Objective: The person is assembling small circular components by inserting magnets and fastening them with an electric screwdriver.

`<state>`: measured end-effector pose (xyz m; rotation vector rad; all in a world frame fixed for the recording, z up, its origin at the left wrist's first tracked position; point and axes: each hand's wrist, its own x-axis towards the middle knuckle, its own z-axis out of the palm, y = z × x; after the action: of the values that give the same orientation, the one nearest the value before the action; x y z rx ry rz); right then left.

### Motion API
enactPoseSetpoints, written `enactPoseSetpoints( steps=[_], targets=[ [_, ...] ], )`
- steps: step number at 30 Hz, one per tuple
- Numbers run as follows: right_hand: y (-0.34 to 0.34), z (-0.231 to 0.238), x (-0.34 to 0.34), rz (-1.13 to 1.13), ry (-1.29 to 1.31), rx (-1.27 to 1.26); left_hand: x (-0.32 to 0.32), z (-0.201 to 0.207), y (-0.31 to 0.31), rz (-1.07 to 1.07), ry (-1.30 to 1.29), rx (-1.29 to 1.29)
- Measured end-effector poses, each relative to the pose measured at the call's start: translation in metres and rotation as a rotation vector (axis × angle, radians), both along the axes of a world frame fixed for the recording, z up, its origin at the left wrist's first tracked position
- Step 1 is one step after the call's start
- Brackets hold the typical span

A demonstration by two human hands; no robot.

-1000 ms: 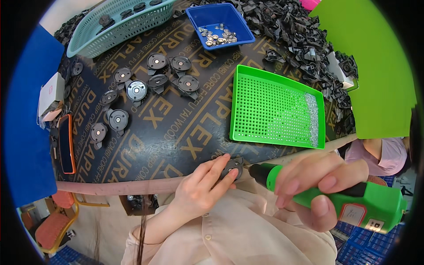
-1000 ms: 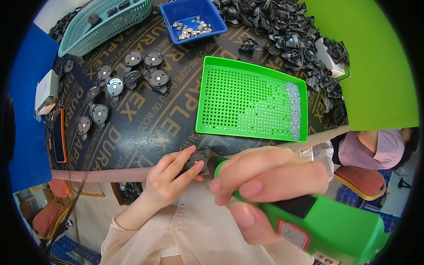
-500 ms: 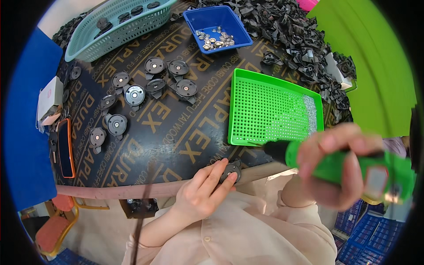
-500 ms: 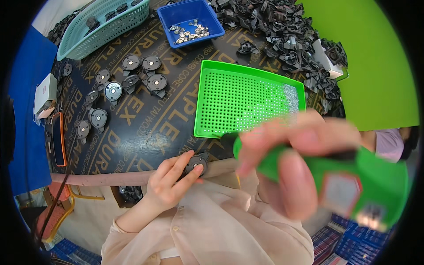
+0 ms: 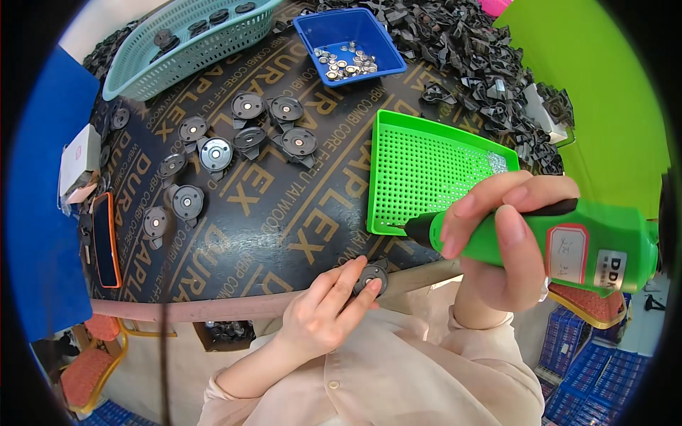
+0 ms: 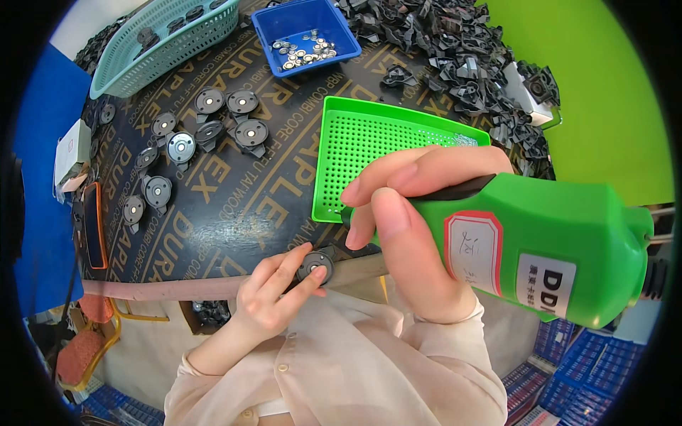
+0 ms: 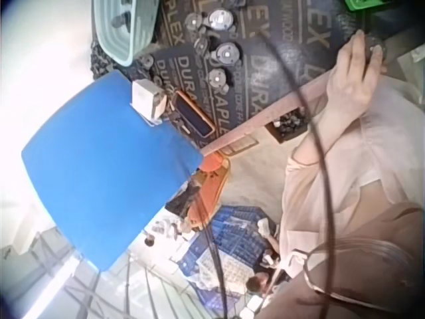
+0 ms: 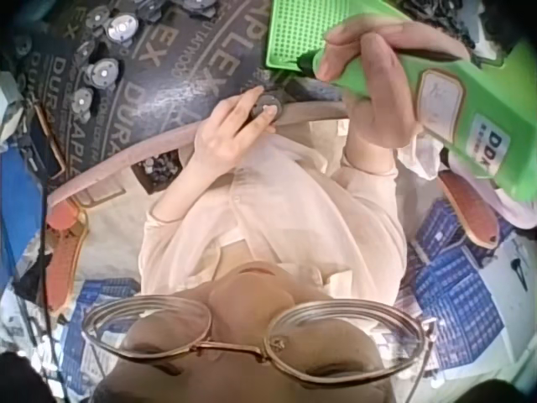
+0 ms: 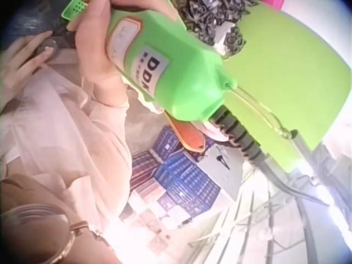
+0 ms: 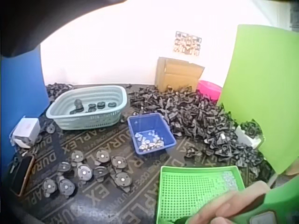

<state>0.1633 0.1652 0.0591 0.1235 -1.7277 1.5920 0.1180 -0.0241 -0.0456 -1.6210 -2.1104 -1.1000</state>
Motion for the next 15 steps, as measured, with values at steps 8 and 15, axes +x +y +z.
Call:
enactPoseSetpoints(
  steps=[8, 15],
  targets=[
    [0.0012, -0.0016, -0.0026, 0.031, 0.031, 0.035, 0.0024, 0.0004, -0.0001, 0.021, -0.003, -0.005],
    [-0.0017, 0.0009, -0.0027, 0.007, 0.006, 0.017, 0.0017, 0.0008, 0.0004, 0.015, -0.007, 0.003]
  ],
)
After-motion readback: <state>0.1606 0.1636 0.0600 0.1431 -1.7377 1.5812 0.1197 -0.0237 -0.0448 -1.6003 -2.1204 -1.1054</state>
